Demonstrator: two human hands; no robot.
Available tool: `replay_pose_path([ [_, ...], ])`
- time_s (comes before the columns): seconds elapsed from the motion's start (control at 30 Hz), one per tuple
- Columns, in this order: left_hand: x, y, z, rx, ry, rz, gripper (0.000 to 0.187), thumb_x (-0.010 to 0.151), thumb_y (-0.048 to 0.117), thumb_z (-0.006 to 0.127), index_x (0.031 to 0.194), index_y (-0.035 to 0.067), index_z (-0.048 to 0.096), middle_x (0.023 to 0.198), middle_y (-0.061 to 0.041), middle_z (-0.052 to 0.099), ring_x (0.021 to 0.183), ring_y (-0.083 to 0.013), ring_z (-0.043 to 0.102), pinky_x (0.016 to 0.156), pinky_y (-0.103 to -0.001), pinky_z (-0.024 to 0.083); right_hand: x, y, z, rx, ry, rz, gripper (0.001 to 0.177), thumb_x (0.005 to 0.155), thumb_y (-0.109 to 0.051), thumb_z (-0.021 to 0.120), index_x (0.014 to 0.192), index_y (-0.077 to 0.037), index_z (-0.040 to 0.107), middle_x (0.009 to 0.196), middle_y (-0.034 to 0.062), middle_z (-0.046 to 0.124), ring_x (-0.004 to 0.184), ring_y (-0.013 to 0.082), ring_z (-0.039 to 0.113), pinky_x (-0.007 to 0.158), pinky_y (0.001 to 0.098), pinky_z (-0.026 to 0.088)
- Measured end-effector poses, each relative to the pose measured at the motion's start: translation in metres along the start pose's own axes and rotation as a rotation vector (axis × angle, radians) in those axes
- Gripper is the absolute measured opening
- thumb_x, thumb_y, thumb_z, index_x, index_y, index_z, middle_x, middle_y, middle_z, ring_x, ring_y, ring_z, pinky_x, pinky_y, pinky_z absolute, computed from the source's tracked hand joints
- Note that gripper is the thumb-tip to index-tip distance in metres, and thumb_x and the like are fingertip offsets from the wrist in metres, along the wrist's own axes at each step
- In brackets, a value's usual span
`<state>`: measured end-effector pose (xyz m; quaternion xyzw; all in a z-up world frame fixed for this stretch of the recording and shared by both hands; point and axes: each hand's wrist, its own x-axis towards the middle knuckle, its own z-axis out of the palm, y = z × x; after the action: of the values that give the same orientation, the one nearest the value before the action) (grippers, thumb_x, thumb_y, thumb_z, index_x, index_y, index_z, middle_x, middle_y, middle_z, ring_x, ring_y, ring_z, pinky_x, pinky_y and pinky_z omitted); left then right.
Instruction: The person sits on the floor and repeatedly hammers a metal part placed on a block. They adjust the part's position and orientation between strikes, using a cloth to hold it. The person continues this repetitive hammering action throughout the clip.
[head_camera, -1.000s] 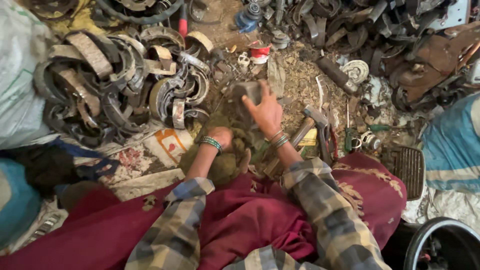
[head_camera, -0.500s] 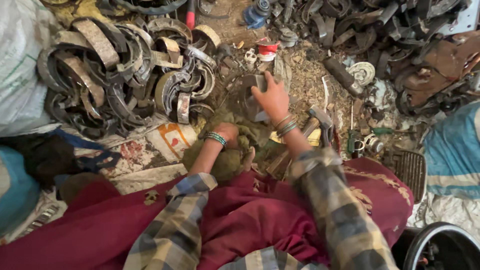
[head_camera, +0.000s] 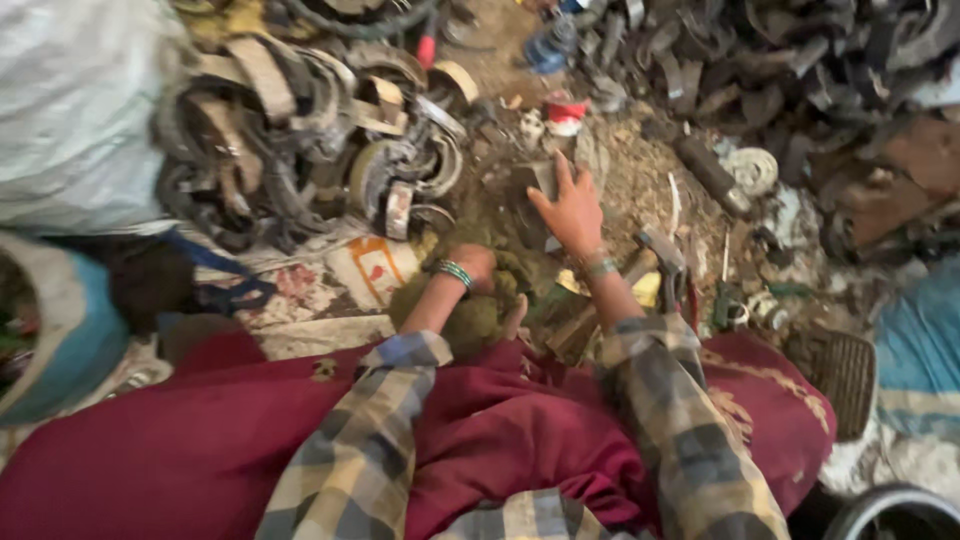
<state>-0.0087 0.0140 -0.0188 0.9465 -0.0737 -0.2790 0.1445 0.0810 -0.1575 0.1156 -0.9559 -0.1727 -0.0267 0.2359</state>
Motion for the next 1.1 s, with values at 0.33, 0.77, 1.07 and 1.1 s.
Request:
replay_pose_path([
  [0.33, -0.027, 0.0, -0.04, -0.09, -0.061, 0.225, 0.058, 0.065, 0.047, 0.081, 0.104, 0.005, 0.078, 0.106, -0.019, 0.076, 0.101, -0.0351, 0.074, 0.09, -0.044, 0.059, -0.114, -0.004, 0.013, -0.072, -0.027, -0.095, 0.108, 0.077, -0.033, 0.084, 0.161, -0.009, 0.021, 0.164, 0.0368, 0.006, 0.146, 0.0612, 0.015, 0.118, 0.0614, 0.024],
  [0.77, -0.107, -0.04, -0.139, -0.138, 0.703, -0.337, 0.04, 0.088, 0.041, 0.079, 0.104, 0.005, 0.076, 0.119, -0.023, 0.068, 0.1, -0.0392, 0.07, 0.087, -0.048, 0.057, -0.202, -0.085, -0.008, -0.224, -0.464, -0.914, 0.059, 0.084, -0.021, 0.07, 0.141, -0.027, 0.058, 0.138, 0.005, 0.059, 0.131, 0.0409, 0.049, 0.097, 0.0821, 0.028],
  [1.07, -0.079, -0.033, -0.105, -0.187, 0.935, -0.417, 0.028, 0.091, 0.005, 0.063, 0.118, 0.008, 0.07, 0.145, -0.026, 0.049, 0.099, -0.0419, 0.067, 0.079, -0.051, 0.057, -0.154, -0.084, -0.078, 0.117, -0.679, -0.664, 0.065, 0.084, -0.025, 0.074, 0.142, -0.007, 0.051, 0.127, 0.0194, 0.064, 0.105, 0.0404, 0.065, 0.091, 0.048, 0.052],
  [1.1, -0.076, -0.033, -0.102, -0.195, 0.965, -0.401, 0.031, 0.09, 0.003, 0.062, 0.12, 0.007, 0.069, 0.144, -0.026, 0.049, 0.099, -0.0429, 0.066, 0.078, -0.051, 0.056, -0.15, -0.079, -0.086, 0.151, -0.6, -0.672, 0.065, 0.084, -0.025, 0.075, 0.142, -0.005, 0.052, 0.125, 0.0209, 0.065, 0.106, 0.0411, 0.064, 0.09, 0.0476, 0.052],
])
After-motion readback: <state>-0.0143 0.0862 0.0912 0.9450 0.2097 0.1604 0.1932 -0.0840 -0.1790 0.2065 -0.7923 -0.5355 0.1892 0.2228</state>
